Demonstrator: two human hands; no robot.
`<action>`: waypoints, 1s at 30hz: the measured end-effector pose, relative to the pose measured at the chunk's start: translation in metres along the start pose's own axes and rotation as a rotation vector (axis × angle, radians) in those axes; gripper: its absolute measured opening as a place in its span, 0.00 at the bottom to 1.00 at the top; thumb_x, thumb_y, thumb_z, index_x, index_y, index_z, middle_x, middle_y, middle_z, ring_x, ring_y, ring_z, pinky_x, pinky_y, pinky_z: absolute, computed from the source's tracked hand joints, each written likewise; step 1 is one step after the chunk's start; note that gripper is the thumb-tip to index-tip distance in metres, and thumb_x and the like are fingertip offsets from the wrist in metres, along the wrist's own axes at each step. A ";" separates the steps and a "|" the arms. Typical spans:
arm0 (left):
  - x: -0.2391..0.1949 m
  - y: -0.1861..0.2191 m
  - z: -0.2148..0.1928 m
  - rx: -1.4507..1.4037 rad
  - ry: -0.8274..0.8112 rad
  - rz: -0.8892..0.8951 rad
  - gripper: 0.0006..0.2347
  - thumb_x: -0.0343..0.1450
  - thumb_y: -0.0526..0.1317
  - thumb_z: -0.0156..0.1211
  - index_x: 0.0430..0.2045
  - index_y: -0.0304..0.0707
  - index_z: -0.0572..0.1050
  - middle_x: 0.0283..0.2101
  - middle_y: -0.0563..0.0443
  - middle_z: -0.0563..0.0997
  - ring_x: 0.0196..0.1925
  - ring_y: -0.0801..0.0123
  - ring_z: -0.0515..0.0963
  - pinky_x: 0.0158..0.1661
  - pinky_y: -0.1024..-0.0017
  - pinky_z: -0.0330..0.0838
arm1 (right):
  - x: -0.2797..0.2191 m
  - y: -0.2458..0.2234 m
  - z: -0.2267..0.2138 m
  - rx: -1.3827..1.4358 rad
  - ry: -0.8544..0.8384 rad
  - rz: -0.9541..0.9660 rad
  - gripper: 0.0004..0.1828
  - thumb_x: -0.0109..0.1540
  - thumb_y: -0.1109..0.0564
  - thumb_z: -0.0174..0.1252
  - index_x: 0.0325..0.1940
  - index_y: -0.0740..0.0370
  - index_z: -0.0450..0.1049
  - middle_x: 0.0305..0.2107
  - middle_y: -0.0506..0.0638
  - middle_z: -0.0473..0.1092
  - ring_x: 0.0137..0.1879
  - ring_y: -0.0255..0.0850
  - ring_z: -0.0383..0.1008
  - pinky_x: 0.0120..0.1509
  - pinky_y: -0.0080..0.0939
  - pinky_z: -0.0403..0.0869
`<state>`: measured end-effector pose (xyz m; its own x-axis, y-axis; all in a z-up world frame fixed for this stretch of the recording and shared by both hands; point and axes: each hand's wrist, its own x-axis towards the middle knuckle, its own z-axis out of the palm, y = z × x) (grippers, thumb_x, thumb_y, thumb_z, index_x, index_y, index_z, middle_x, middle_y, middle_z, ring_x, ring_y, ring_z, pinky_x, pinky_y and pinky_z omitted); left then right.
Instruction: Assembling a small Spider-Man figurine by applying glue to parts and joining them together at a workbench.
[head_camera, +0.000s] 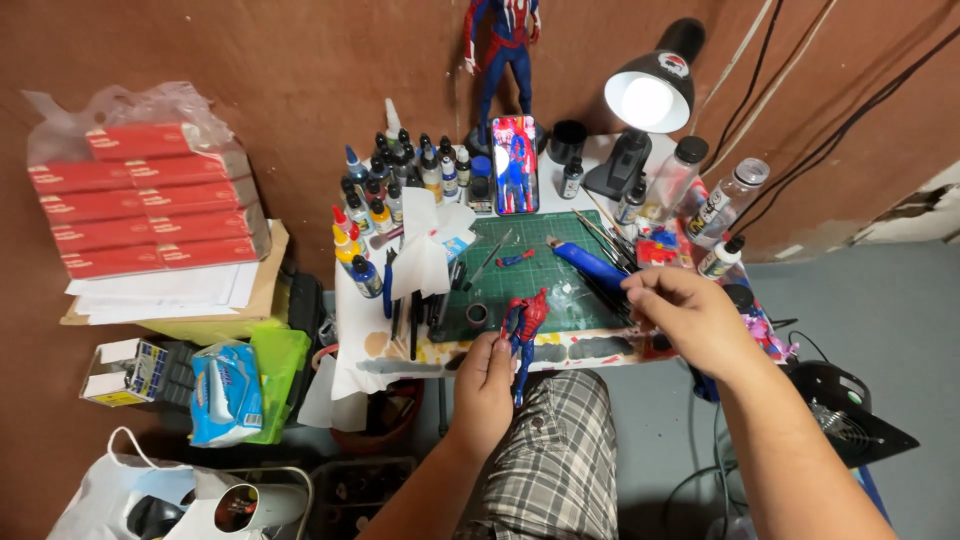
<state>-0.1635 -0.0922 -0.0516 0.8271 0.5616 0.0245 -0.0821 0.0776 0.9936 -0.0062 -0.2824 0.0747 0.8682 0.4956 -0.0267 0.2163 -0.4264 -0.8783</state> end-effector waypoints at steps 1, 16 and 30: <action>0.002 -0.002 0.002 -0.079 0.033 0.015 0.11 0.79 0.42 0.45 0.35 0.38 0.75 0.31 0.56 0.75 0.38 0.77 0.77 0.51 0.74 0.76 | 0.000 0.007 0.000 0.027 -0.005 -0.046 0.09 0.66 0.59 0.58 0.45 0.64 0.81 0.24 0.50 0.73 0.28 0.38 0.71 0.38 0.37 0.72; 0.008 -0.001 0.006 -0.347 0.140 0.145 0.16 0.80 0.43 0.40 0.22 0.39 0.69 0.20 0.52 0.69 0.20 0.70 0.66 0.21 0.70 0.65 | 0.025 0.030 0.052 -0.283 0.078 -0.192 0.10 0.62 0.54 0.59 0.44 0.54 0.82 0.39 0.44 0.80 0.41 0.38 0.77 0.48 0.41 0.72; 0.021 -0.006 -0.018 -0.303 0.269 0.119 0.14 0.80 0.42 0.43 0.26 0.38 0.70 0.21 0.53 0.69 0.23 0.71 0.67 0.27 0.72 0.62 | 0.151 0.054 0.140 -0.910 0.047 -0.722 0.09 0.60 0.55 0.62 0.43 0.57 0.80 0.38 0.49 0.72 0.50 0.55 0.67 0.42 0.59 0.70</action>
<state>-0.1559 -0.0658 -0.0589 0.6306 0.7732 0.0671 -0.3613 0.2160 0.9071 0.0742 -0.1245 -0.0439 0.4235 0.8248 0.3747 0.8921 -0.4516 -0.0142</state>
